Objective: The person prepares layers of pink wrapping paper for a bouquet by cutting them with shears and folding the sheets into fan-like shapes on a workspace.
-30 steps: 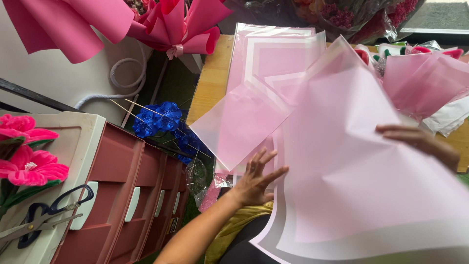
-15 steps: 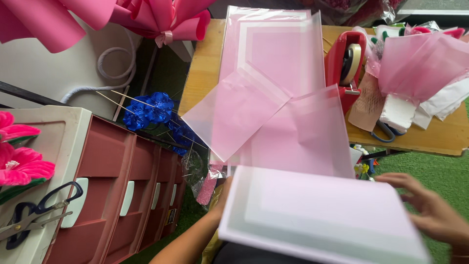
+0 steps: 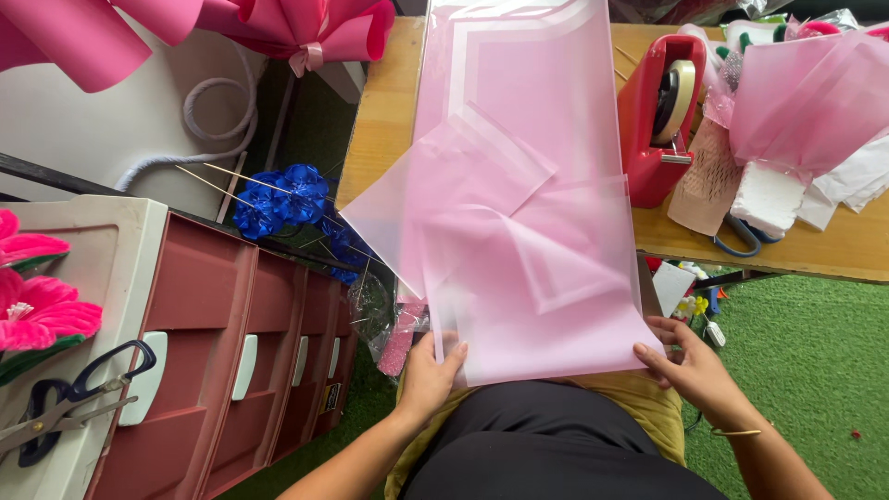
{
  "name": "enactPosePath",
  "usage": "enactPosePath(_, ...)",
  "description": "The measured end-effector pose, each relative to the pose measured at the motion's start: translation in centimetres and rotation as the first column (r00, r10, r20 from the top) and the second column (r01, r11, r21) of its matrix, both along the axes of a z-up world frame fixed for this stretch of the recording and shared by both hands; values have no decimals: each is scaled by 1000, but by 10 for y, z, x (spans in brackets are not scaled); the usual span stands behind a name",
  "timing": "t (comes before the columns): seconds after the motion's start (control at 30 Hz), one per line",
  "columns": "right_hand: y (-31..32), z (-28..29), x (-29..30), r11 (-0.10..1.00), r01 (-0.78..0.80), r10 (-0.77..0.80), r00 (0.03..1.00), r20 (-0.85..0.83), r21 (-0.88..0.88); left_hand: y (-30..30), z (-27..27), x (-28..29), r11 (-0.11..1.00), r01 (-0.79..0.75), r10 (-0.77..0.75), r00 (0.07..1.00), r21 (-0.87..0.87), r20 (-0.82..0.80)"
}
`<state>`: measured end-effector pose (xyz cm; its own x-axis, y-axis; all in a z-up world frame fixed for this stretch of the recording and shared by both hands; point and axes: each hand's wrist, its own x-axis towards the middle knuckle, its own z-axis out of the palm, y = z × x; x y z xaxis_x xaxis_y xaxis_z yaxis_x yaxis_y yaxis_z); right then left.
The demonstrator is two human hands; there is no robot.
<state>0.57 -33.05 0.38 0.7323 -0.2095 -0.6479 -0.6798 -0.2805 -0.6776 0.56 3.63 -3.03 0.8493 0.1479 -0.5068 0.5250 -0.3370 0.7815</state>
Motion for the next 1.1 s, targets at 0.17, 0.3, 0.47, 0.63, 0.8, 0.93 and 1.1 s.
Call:
enactPosePath(0.17,1,-13,-17,993,100,-99,995,-20,55,19,-13,-25,999,24,-24,1000,-25,20)
enactPosePath(0.3,-13,-53,-42,918,269,-290,956,32,290,19,16,-34,993,117,-118,986,-14,-117)
enactPosePath(0.47,-7,-44,-49,857,313,-348,937,12,409,8,24,-29,933,-136,65,974,-333,-216)
enactPosePath(0.63,-23,-4,-47,872,262,-318,945,71,414,1,46,-28,897,-125,56,984,-424,-171)
enactPosePath(0.8,-69,59,-55,948,125,-234,896,376,292,4,131,-18,793,186,-200,979,-580,41)
enactPosePath(0.93,-101,81,16,984,-84,-18,832,554,159,19,189,47,807,273,-221,962,-524,162)
enactPosePath(1.1,-26,186,168,925,-259,-3,727,687,278,35,261,149,876,121,46,942,-466,331)
